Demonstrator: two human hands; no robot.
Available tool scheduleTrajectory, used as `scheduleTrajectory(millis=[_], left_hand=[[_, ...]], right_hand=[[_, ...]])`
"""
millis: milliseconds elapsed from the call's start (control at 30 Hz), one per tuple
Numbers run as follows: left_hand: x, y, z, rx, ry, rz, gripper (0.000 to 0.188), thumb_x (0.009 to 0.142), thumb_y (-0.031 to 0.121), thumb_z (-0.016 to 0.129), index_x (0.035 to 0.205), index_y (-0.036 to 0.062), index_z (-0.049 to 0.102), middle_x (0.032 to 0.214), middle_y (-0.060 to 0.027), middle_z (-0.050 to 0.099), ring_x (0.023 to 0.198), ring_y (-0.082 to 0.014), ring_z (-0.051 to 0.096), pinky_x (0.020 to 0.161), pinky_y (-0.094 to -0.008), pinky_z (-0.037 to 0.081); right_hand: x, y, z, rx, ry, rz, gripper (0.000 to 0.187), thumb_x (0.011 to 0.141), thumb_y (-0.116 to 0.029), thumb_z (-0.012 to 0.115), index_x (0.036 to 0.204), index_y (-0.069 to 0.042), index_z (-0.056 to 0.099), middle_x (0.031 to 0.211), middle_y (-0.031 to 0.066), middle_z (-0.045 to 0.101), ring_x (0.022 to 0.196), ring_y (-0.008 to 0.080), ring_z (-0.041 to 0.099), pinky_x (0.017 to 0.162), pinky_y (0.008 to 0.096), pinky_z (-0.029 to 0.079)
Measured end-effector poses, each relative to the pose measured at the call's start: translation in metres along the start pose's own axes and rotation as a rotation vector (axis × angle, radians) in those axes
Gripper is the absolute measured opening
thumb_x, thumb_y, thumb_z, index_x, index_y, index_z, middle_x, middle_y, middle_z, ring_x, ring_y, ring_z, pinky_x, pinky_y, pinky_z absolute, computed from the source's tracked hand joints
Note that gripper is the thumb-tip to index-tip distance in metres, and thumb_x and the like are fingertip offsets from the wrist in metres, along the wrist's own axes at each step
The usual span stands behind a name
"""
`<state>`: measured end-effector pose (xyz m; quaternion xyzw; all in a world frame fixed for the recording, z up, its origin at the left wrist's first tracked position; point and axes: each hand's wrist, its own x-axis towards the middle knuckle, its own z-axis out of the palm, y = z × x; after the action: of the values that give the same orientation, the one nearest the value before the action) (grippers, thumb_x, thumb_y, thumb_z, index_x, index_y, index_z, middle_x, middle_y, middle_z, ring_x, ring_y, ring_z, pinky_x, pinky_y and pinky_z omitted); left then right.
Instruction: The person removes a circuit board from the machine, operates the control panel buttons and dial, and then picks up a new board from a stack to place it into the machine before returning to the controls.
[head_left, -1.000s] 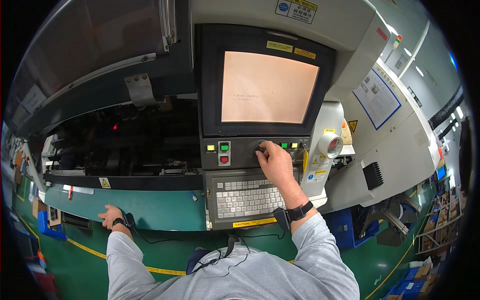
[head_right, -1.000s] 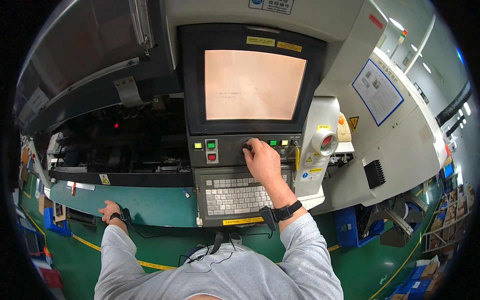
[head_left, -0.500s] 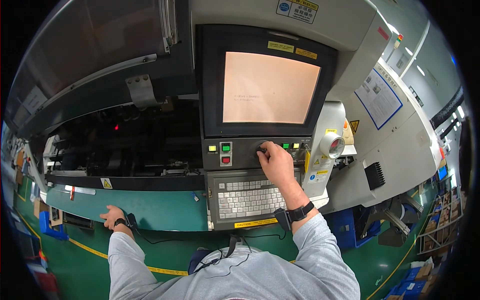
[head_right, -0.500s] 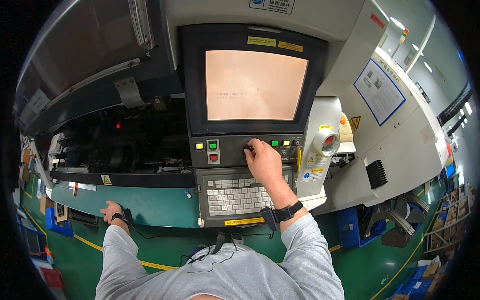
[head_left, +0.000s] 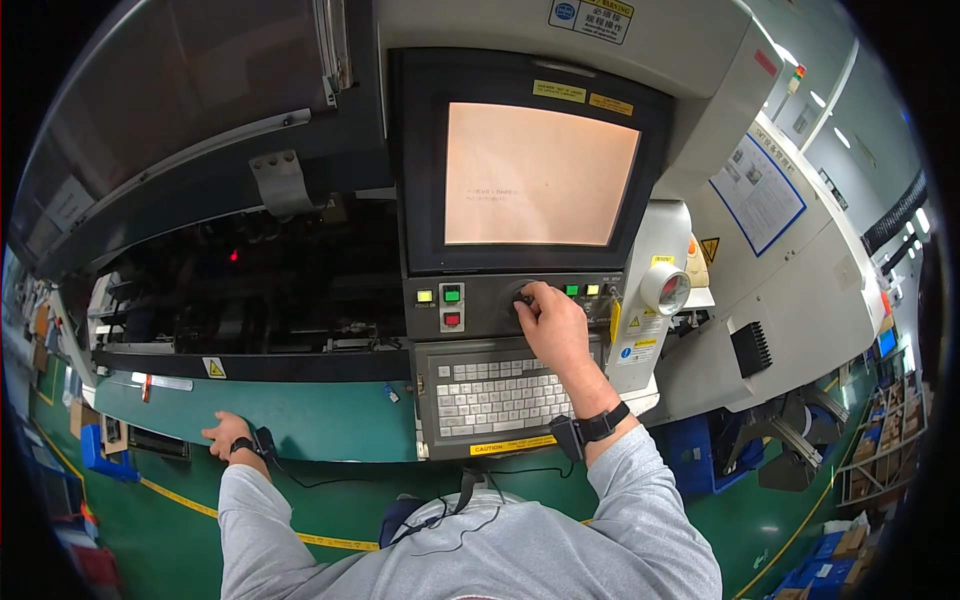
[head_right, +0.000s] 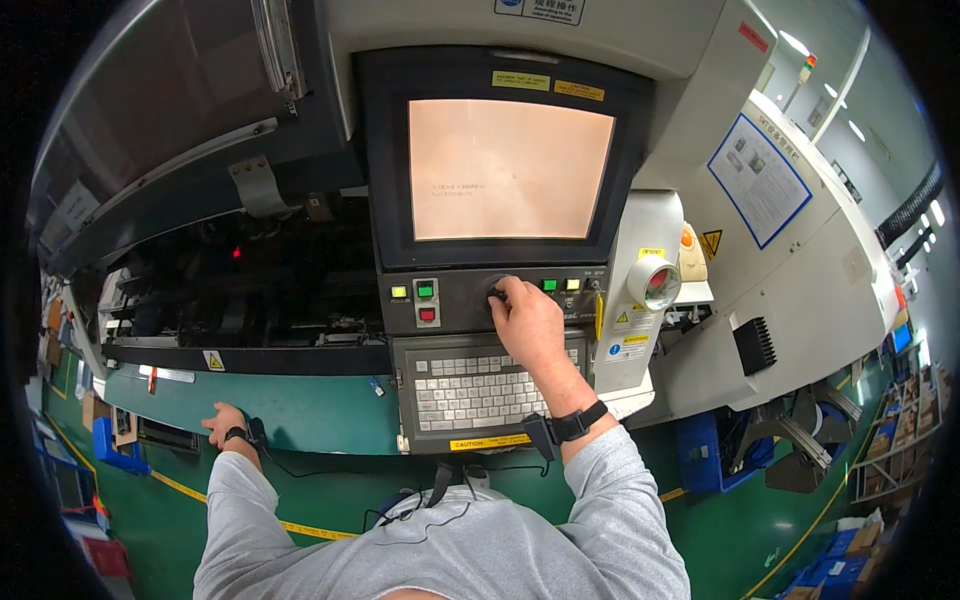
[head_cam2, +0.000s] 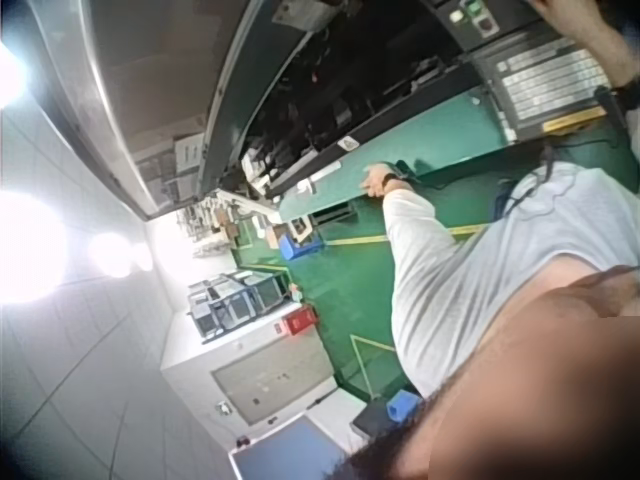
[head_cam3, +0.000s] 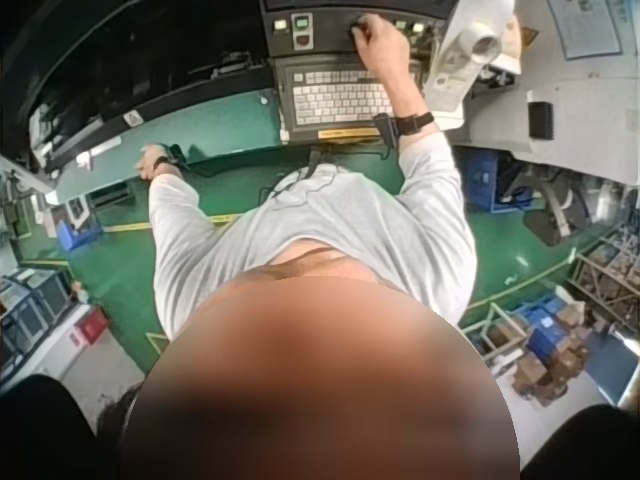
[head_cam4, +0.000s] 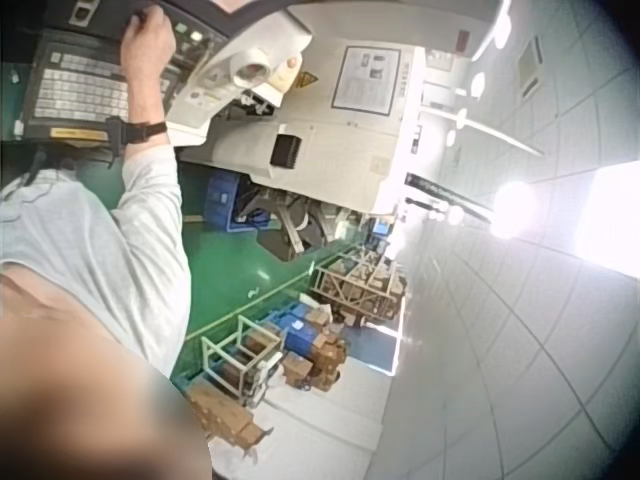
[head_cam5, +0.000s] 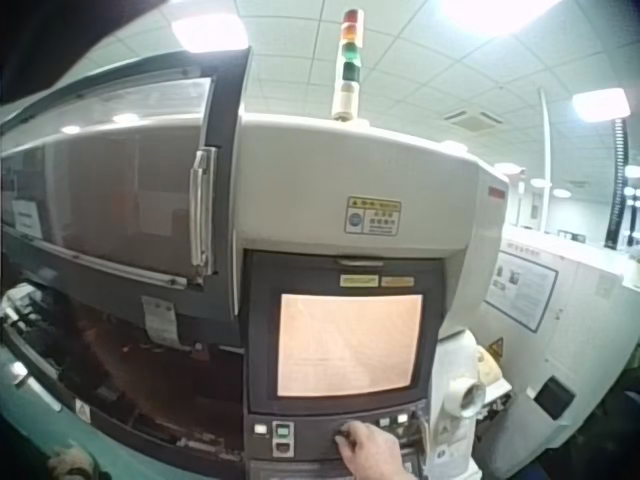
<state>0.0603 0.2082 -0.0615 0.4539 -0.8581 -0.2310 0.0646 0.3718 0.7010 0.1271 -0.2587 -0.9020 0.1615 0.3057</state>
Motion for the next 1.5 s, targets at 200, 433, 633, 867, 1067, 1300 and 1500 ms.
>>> scheduleTrajectory(millis=[200,433,633,867,1067,1300,1500], left_hand=[[-0.0002,-0.0002,0.0007,-0.005,0.010,-0.002,0.077,0.093,0.057,0.045,0.151,0.0114,0.024,0.138,-0.0364,0.040,0.122,-0.0498,0.049,0.101,-0.0543,0.042],[0.0008,0.0010,0.0017,0.015,0.013,-0.009,0.076,0.093,0.057,0.045,0.151,0.0115,0.025,0.138,-0.0355,0.040,0.120,-0.0495,0.050,0.100,-0.0538,0.043],[0.0004,0.0006,0.0016,0.021,0.017,-0.010,0.076,0.093,0.057,0.045,0.151,0.0118,0.025,0.137,-0.0352,0.041,0.121,-0.0490,0.050,0.099,-0.0538,0.043],[0.0017,0.0001,0.0029,0.027,0.014,-0.008,0.077,0.093,0.057,0.044,0.152,0.0127,0.023,0.138,-0.0354,0.040,0.122,-0.0492,0.049,0.100,-0.0541,0.042],[0.0023,0.0004,0.0033,0.021,0.006,-0.014,0.077,0.093,0.057,0.044,0.152,0.0124,0.022,0.139,-0.0359,0.039,0.123,-0.0490,0.048,0.101,-0.0542,0.041],[0.0020,0.0003,0.0037,0.028,0.010,-0.014,0.077,0.093,0.057,0.044,0.152,0.0122,0.023,0.139,-0.0361,0.039,0.123,-0.0487,0.049,0.101,-0.0537,0.042],[0.0000,0.0016,0.0002,0.031,0.000,-0.018,0.077,0.093,0.057,0.045,0.151,0.0119,0.024,0.140,-0.0346,0.039,0.123,-0.0490,0.049,0.101,-0.0538,0.042]], right_hand=[[-0.0001,0.0012,0.0006,0.022,0.016,-0.021,0.018,0.083,-0.012,0.071,0.097,-0.005,0.064,0.075,0.0096,0.064,0.067,0.0277,0.063,0.063,0.0370,0.052],[0.0005,0.0037,0.0027,0.012,0.032,-0.031,0.016,0.083,-0.012,0.070,0.096,-0.005,0.064,0.076,0.0096,0.064,0.068,0.0279,0.063,0.063,0.0377,0.051],[-0.0002,0.0064,0.0033,-0.030,0.052,-0.008,0.014,0.083,-0.012,0.069,0.094,-0.006,0.064,0.076,0.0096,0.065,0.070,0.0294,0.064,0.063,0.0389,0.051],[-0.0010,0.0072,0.0039,-0.036,0.056,0.015,0.013,0.083,-0.012,0.069,0.094,-0.007,0.064,0.076,0.0101,0.065,0.070,0.0302,0.064,0.064,0.0396,0.051],[-0.0018,0.0068,0.0036,-0.022,0.064,0.013,0.013,0.084,-0.012,0.069,0.094,-0.007,0.064,0.076,0.0102,0.064,0.070,0.0301,0.064,0.064,0.0398,0.052],[-0.0021,0.0062,0.0034,-0.029,0.056,0.023,0.013,0.084,-0.012,0.068,0.094,-0.006,0.063,0.076,0.0102,0.065,0.070,0.0296,0.064,0.064,0.0393,0.052],[-0.0024,0.0056,0.0033,-0.019,0.042,0.031,0.014,0.084,-0.012,0.070,0.095,-0.006,0.063,0.077,0.0102,0.065,0.070,0.0292,0.064,0.064,0.0387,0.052]])
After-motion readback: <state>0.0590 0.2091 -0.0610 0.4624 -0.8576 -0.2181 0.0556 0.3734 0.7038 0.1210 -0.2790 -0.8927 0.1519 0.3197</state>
